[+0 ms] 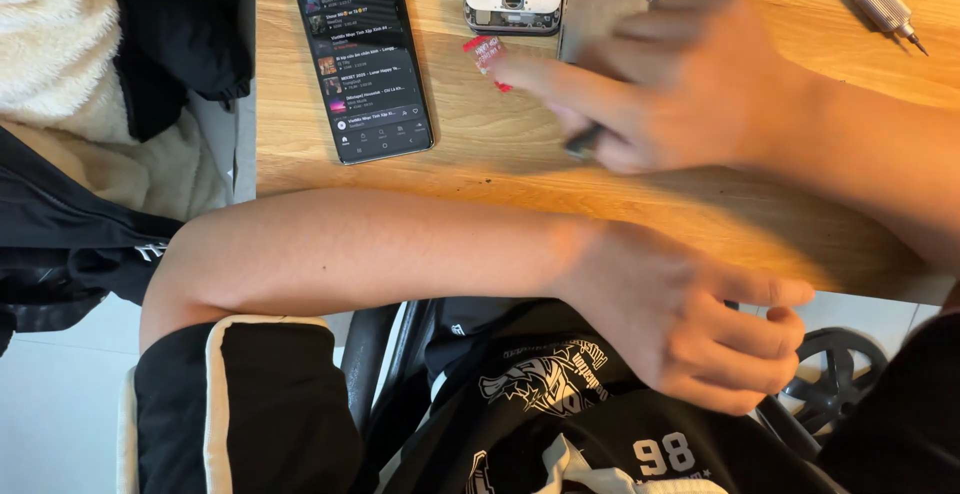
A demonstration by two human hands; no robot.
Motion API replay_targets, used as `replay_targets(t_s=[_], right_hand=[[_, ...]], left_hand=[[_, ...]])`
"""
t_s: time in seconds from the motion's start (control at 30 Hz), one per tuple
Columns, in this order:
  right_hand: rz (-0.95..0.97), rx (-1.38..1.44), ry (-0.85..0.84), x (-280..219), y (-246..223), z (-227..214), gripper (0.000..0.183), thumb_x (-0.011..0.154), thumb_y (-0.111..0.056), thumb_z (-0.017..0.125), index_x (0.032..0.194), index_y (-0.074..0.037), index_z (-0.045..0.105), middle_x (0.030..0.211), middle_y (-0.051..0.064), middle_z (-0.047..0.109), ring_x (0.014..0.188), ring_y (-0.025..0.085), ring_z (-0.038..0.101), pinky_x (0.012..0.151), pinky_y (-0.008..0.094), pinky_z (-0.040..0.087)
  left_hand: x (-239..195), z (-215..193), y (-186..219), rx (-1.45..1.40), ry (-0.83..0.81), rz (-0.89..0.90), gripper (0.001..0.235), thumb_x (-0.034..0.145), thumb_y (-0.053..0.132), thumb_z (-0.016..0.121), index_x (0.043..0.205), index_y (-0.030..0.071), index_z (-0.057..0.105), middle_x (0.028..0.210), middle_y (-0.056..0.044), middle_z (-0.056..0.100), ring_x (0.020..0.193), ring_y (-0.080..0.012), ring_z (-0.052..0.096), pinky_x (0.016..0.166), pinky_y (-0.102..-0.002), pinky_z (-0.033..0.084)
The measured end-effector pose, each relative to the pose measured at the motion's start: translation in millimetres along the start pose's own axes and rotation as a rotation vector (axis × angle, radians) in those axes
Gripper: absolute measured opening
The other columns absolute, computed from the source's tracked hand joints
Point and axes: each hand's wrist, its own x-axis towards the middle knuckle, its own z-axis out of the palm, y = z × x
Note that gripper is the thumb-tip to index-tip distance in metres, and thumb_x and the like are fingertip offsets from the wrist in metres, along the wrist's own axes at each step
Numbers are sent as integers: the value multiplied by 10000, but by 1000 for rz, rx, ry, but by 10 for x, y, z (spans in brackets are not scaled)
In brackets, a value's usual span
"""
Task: The person uses a screwdriver to remove screws from the metal shielding plate inside a disassembled smartphone chassis. They then flip the chassis over and continue removing screws from the other side.
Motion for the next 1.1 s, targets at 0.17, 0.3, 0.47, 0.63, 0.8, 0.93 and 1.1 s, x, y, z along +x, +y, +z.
replay_targets(t_s=[0.17, 0.3, 0.47, 0.63, 0.8, 0.93, 1.1], right_hand=[[-79, -129, -212, 607, -4, 218, 950, 786, -396, 578, 1710, -398, 358, 721, -96, 569, 502, 103, 466, 409, 246, 267], [-103, -87, -132, 704, 27, 465, 871, 705, -462, 624, 1571, -498, 540, 687, -125, 574, 543, 112, 571, 411, 264, 372], [-133, -135, -83, 668, 113, 494, 725, 768, -454, 633, 1493, -433, 639, 735, -131, 549, 639, 70, 582, 470, 224, 422], [-122, -183, -93, 674, 121, 481, 701, 802, -439, 607, 1504, -446, 603, 788, -144, 577, 631, 73, 582, 518, 221, 446], [-98, -140, -66, 667, 115, 463, 710, 765, -459, 622, 1475, -445, 628, 764, -148, 564, 586, 86, 587, 480, 244, 426], [-103, -199, -102, 453, 166, 219, 707, 863, -463, 590, 1566, -390, 580, 892, -154, 612, 634, 62, 560, 553, 207, 417], [107, -94, -201, -116, 90, -521, 346, 945, -150, 648, 1218, -360, 681, 696, -124, 480, 543, 125, 424, 527, 248, 312]], left_hand=[[42, -22, -20, 10, 66, 4, 260, 1011, -10, 491, 787, 94, 573, 893, -92, 604, 821, -226, 577, 878, -379, 460], [17, -5, -36, 8, 76, -4, 251, 988, -45, 527, 782, 92, 572, 881, -86, 601, 801, -221, 580, 891, -392, 475], [19, 1, -33, 24, 81, -4, 265, 989, -55, 512, 779, 93, 576, 883, -90, 599, 802, -232, 577, 891, -394, 457], [14, 23, -31, 30, 97, -21, 258, 978, -51, 533, 772, 97, 578, 872, -82, 606, 789, -221, 578, 882, -387, 466], [17, 4, -39, 29, 106, -36, 270, 976, -56, 518, 759, 98, 566, 862, -84, 597, 780, -221, 570, 878, -386, 463], [-6, -47, -56, 57, 27, -25, 261, 1016, -23, 489, 805, 115, 558, 885, -60, 605, 817, -203, 588, 932, -382, 442], [3, -120, -96, 98, -91, -46, 297, 1064, 18, 409, 857, 145, 579, 905, -43, 612, 886, -212, 611, 978, -384, 422]])
